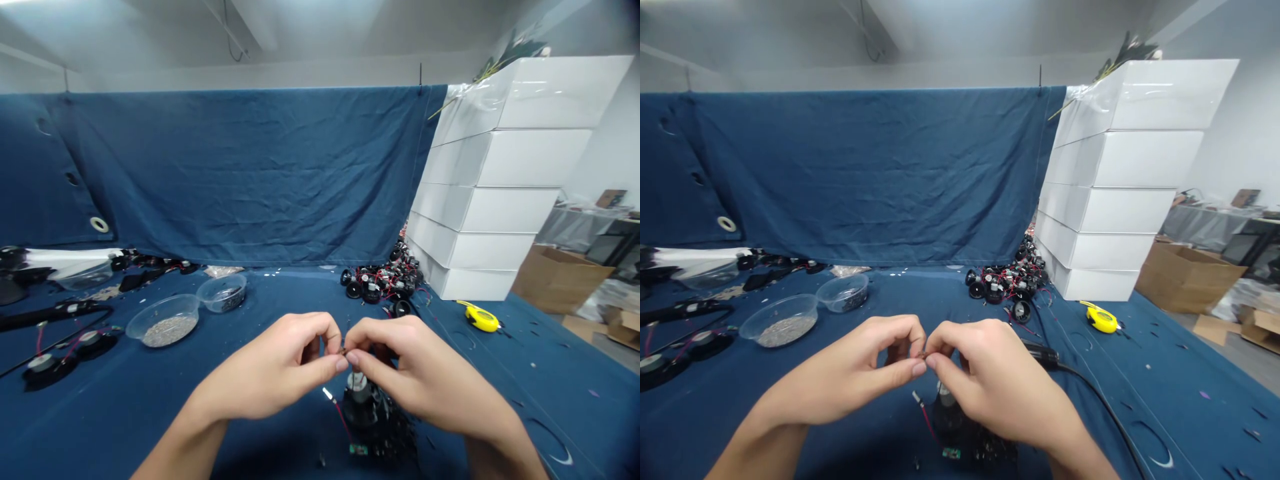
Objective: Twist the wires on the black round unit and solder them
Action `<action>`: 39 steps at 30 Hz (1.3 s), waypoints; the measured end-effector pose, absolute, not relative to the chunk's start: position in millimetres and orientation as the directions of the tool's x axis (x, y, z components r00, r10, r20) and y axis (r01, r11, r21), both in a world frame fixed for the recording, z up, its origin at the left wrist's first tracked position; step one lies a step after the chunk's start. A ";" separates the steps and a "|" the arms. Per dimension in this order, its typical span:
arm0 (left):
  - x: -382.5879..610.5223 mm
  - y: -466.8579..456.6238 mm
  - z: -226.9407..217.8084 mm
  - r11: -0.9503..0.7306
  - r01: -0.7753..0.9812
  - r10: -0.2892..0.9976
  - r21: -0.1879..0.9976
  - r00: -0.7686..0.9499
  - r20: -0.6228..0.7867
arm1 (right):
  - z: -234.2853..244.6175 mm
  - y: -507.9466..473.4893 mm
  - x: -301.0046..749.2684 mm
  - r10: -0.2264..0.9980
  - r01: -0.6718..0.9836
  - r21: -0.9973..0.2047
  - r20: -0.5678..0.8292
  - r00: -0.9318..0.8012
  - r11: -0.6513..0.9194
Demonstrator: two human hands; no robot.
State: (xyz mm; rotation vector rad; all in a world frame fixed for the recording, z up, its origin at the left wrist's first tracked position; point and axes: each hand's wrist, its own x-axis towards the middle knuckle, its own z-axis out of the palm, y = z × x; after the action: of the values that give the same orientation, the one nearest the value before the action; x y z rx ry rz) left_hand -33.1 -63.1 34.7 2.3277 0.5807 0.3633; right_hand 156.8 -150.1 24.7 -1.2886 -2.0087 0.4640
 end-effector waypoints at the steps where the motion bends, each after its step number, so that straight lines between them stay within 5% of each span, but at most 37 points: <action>1: -33.0 -63.2 34.7 -0.654 0.305 0.502 0.692 0.860 0.095 | 24.7 -150.1 157.1 0.894 0.646 -0.621 0.362 -0.265 0.443; 39: -31.0 -60.7 34.1 -0.619 0.296 0.503 0.728 0.861 0.078 | 21.7 -150.1 160.8 0.847 0.675 -0.518 0.391 -0.360 0.526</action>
State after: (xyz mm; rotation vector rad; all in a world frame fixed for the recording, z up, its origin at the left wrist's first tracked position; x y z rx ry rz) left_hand -31.0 -60.7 34.1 2.2760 0.5757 0.3546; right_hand 160.8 -150.1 21.7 -1.2303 -2.1393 0.3565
